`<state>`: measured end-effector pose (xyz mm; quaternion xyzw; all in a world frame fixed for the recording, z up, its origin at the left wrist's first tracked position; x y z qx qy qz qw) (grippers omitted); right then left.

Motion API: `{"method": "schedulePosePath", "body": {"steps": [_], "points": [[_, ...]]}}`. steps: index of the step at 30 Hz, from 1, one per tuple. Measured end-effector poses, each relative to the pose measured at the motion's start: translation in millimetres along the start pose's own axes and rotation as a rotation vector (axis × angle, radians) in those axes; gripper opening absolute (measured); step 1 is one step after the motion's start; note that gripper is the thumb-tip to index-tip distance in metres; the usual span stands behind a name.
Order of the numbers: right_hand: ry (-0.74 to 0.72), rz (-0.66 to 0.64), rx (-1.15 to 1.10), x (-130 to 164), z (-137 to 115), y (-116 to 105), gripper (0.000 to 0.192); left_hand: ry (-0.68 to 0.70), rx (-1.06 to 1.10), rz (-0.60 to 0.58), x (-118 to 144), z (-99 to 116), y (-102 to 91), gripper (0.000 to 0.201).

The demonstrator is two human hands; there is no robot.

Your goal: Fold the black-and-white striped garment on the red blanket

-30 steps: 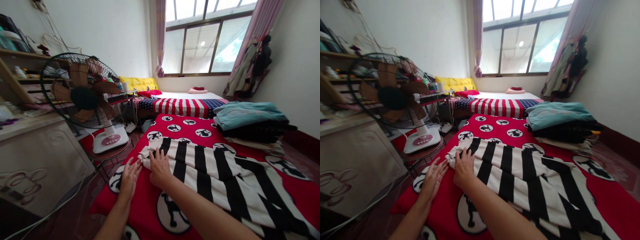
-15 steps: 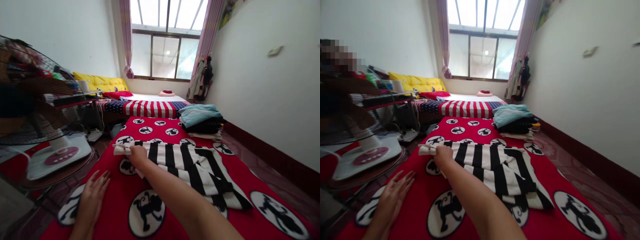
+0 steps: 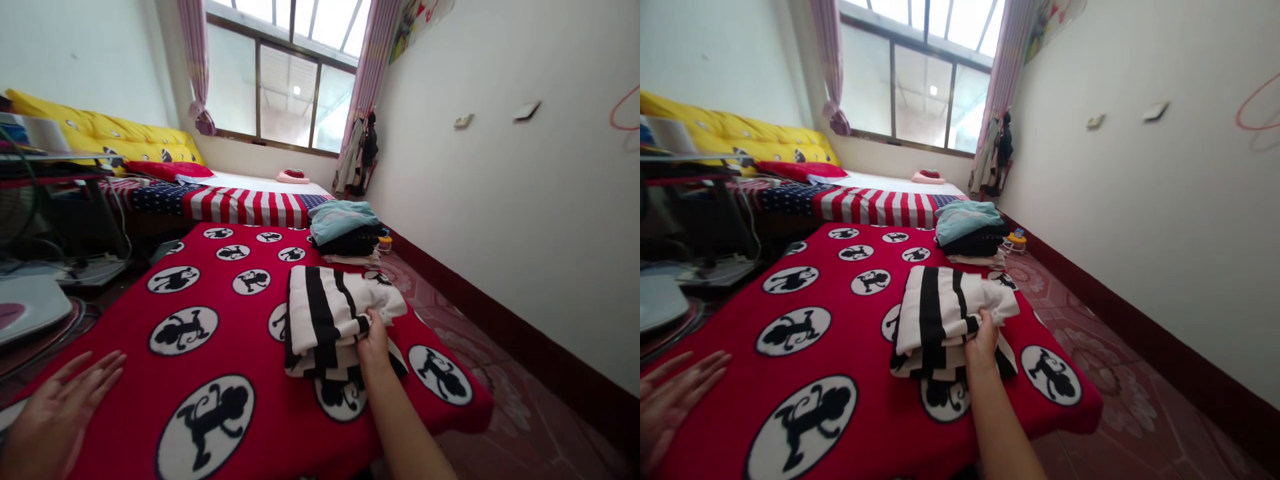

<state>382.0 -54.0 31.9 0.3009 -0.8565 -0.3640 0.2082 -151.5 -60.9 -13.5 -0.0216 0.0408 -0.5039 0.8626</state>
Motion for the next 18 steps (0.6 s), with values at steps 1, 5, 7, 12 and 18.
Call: {"method": "schedulePosePath", "body": {"steps": [1, 5, 7, 12, 18], "points": [[0.045, 0.040, -0.035, 0, 4, -10, 0.018, 0.019, -0.073, 0.018, -2, -1, 2.2, 0.031], [0.169, 0.078, -0.154, 15, 17, -13, 0.020, 0.135, -0.327, -0.115, 8, 21, 46.4, 0.052], [0.210, 0.091, -0.189, 26, 17, -14, 0.021, 0.258, -0.320, -0.239, 28, 47, 82.7, 0.060], [0.246, 0.042, -0.179, 50, 0, -44, 0.030, 0.632, -0.473, -0.548, 101, 107, 172.9, 0.051], [-0.426, 0.051, 0.107, 78, -88, -42, 0.048, 1.012, -0.622, -0.674, 148, 111, 227.4, 0.063]]}}
Point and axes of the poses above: each hand's wrist, its own x-axis away from the middle knuckle, its own y-axis out of the palm, z = x × y, the point moved 7 cm from there along -x, towards the middle knuckle, and after that the axes turned 14 degrees about -x, right-handed, at the moved point
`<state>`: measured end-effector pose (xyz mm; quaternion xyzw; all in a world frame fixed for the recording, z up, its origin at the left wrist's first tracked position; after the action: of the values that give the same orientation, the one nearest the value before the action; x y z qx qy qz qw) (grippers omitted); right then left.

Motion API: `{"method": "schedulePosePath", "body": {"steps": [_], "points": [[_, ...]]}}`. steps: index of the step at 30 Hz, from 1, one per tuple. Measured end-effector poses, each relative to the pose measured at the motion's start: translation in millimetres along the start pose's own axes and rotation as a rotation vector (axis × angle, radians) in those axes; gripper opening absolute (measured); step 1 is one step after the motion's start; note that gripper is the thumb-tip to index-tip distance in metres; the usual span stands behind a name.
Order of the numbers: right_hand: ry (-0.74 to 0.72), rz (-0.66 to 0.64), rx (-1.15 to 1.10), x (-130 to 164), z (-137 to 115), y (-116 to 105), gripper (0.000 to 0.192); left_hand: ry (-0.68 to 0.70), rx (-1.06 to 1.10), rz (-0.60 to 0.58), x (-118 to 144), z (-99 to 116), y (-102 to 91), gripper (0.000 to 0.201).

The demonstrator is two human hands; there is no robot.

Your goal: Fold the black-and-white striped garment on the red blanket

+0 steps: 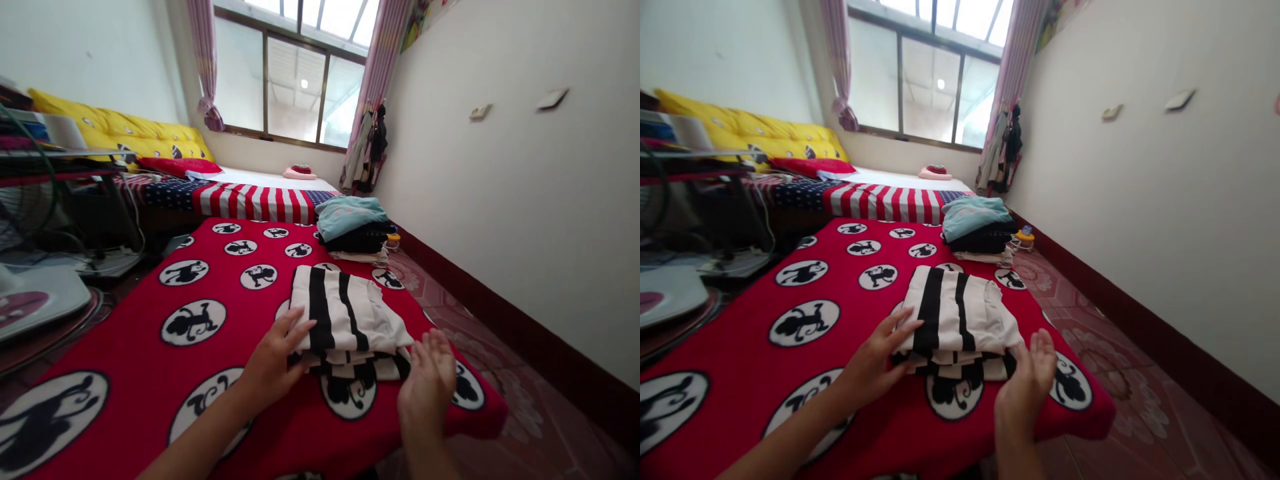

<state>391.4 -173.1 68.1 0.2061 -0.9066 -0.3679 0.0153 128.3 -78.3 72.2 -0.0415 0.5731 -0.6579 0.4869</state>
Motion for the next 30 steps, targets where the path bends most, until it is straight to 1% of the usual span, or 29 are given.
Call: {"method": "schedulePosePath", "body": {"steps": [1, 2, 3, 4, 5, 6, 7, 8, 9, 11, 12, 14, 15, 16, 18, 19, 20, 21, 23, 24, 25, 27, 30], "points": [[-0.127, -0.087, 0.067, 4, -16, 15, 0.047, 0.029, -0.033, 0.013, 1, 0, 5.4, 0.061], [-0.213, -0.217, 0.139, 11, -27, 34, 0.044, 0.052, -0.065, 0.025, 2, 0, 10.0, 0.059], [-0.262, -0.371, 0.220, 18, -30, 54, 0.042, 0.069, -0.093, 0.028, 3, -2, 14.1, 0.059], [-0.286, -0.538, 0.320, 27, -27, 72, 0.042, 0.078, -0.116, 0.017, 5, -3, 17.8, 0.060], [-0.300, -0.711, 0.442, 36, -18, 88, 0.042, 0.079, -0.133, -0.006, 8, -5, 20.9, 0.061], [-0.316, -0.874, 0.584, 44, -4, 98, 0.042, 0.069, -0.144, -0.038, 10, -6, 23.2, 0.061], [-0.339, -1.011, 0.743, 51, 14, 103, 0.043, 0.054, -0.146, -0.074, 13, -7, 24.4, 0.061], [-0.360, -1.117, 0.911, 55, 34, 103, 0.044, 0.036, -0.137, -0.106, 15, -8, 24.3, 0.061], [-0.368, -1.182, 1.069, 56, 54, 100, 0.045, 0.019, -0.117, -0.132, 18, -8, 22.8, 0.062], [-0.383, -1.218, 1.299, 52, 83, 89, 0.049, -0.008, -0.053, -0.161, 21, -7, 16.5, 0.061], [-0.402, -1.212, 1.363, 50, 91, 84, 0.051, -0.019, -0.010, -0.164, 21, -7, 12.5, 0.057], [-0.462, -1.209, 1.409, 49, 97, 79, 0.052, -0.081, 0.096, -0.124, 18, -13, 2.8, 0.036], [-0.493, -1.203, 1.410, 51, 96, 78, 0.051, -0.145, 0.157, -0.074, 15, -21, -2.3, 0.025], [-0.520, -1.191, 1.405, 53, 93, 78, 0.049, -0.227, 0.223, -0.008, 12, -31, -6.7, 0.020], [-0.554, -1.184, 1.377, 63, 86, 76, 0.047, -0.410, 0.371, 0.120, 8, -55, -8.9, 0.023], [-0.561, -1.210, 1.354, 71, 83, 76, 0.049, -0.483, 0.461, 0.152, 7, -66, -4.9, 0.030], [-0.566, -1.251, 1.327, 81, 82, 75, 0.054, -0.525, 0.563, 0.150, 6, -73, 2.1, 0.037], [-0.569, -1.300, 1.302, 91, 81, 75, 0.062, -0.538, 0.666, 0.124, 5, -77, 10.5, 0.041], [-0.569, -1.368, 1.276, 110, 82, 75, 0.081, -0.520, 0.828, 0.064, 5, -77, 24.2, 0.042], [-0.569, -1.371, 1.280, 117, 84, 77, 0.087, -0.503, 0.871, 0.050, 6, -75, 27.4, 0.042], [-0.569, -1.357, 1.291, 121, 86, 79, 0.088, -0.487, 0.891, 0.043, 8, -73, 28.6, 0.041], [-0.578, -1.325, 1.319, 124, 92, 85, 0.083, -0.471, 0.908, 0.041, 12, -68, 27.4, 0.041], [-0.606, -1.316, 1.354, 118, 102, 98, 0.070, -0.473, 0.993, 0.014, 14, -64, 27.1, 0.041]]}}
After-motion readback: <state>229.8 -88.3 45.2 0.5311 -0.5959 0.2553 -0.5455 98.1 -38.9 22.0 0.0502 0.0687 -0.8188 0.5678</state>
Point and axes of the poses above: each hand's wrist, its own x-axis away from the middle knuckle, its own y-axis out of the palm, z = x × y, the point moved 7 cm from there along -x, towards the middle knuckle, and after that the axes turned 14 degrees about -x, right-handed, at the moved point
